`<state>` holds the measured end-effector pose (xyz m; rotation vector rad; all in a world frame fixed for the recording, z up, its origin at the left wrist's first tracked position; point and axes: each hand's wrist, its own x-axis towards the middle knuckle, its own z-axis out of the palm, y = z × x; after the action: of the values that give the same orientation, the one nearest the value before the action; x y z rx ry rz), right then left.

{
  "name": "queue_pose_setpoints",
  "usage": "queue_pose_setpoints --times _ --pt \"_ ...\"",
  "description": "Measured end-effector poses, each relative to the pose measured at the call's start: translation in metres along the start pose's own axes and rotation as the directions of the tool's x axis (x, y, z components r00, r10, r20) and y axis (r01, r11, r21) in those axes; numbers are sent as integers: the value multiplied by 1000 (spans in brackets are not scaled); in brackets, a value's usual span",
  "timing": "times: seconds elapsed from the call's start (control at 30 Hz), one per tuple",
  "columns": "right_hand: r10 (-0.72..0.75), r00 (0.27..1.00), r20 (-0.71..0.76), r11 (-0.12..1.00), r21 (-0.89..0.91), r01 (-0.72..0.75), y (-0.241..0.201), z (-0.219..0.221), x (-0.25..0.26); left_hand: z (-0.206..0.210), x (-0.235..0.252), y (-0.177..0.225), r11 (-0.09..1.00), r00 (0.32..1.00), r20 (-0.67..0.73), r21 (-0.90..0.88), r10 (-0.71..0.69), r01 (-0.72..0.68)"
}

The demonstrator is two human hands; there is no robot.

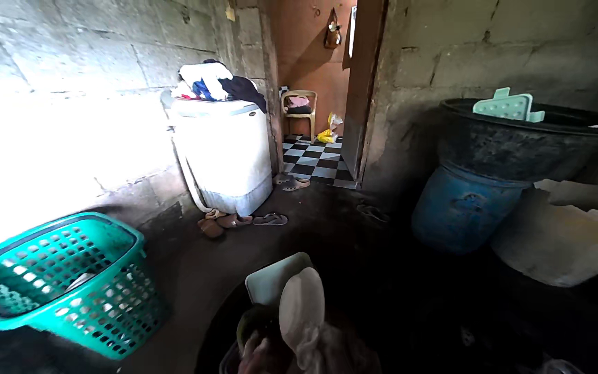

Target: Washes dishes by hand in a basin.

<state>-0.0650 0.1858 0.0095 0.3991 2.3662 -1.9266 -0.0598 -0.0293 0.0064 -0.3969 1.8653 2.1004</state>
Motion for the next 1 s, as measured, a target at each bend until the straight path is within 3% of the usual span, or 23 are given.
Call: queue_pose_setpoints --times 0.07,0.17,0.23,0.33,0.4,0.47,0.57,0.67,0.77,0.83,0.9,0.93,0.97,1.0 --pt "-100 983 156 929 -339 148 -15 20 -32 17 -13 1 999 1000 -22 -50 21 -22" --pt "0 889 457 642 -682 351 -44 37 -78 32 -26 -2 987 978 -207 -160 -3 -31" --pt "-65 813 578 508 -682 526 -32 45 -91 26 -33 -9 963 951 -301 -270 -70 -15" --pt "25 698 716 434 -637 637 -32 42 -98 16 -45 -18 917 925 -354 -397 -139 -14" --pt "-32 704 709 508 -595 623 -30 33 -97 15 -52 -17 879 916 -373 -474 -150 -49" --pt "-180 784 594 680 -501 535 -44 20 -89 16 -60 -5 861 908 -388 -505 -157 -66" --pt "-129 942 310 887 -388 249 -99 -3 -84 15 -71 4 842 923 -362 -532 -131 -88" --pt "-64 995 81 997 -47 68 -98 0 -69 25 -86 8 829 944 -315 -552 -101 -96" --pt "-16 994 111 999 43 12 -96 29 -75 41 -102 13 834 977 -204 -548 -67 -58" --pt "-147 967 208 988 -13 153 -71 60 -80 48 -104 7 848 989 -146 -525 -5 -73" --pt "-284 906 313 921 -174 348 -47 85 -86 45 -100 -2 862 988 -150 -495 36 -107" --pt "-330 862 385 837 -303 456 -38 89 -90 39 -96 -6 868 984 -169 -477 58 -133" --pt "-294 831 473 749 -426 508 -35 87 -95 31 -94 -8 871 978 -205 -471 49 -142" --pt "-133 821 555 710 -524 470 -40 80 -101 24 -92 -7 876 965 -262 -460 20 -143"
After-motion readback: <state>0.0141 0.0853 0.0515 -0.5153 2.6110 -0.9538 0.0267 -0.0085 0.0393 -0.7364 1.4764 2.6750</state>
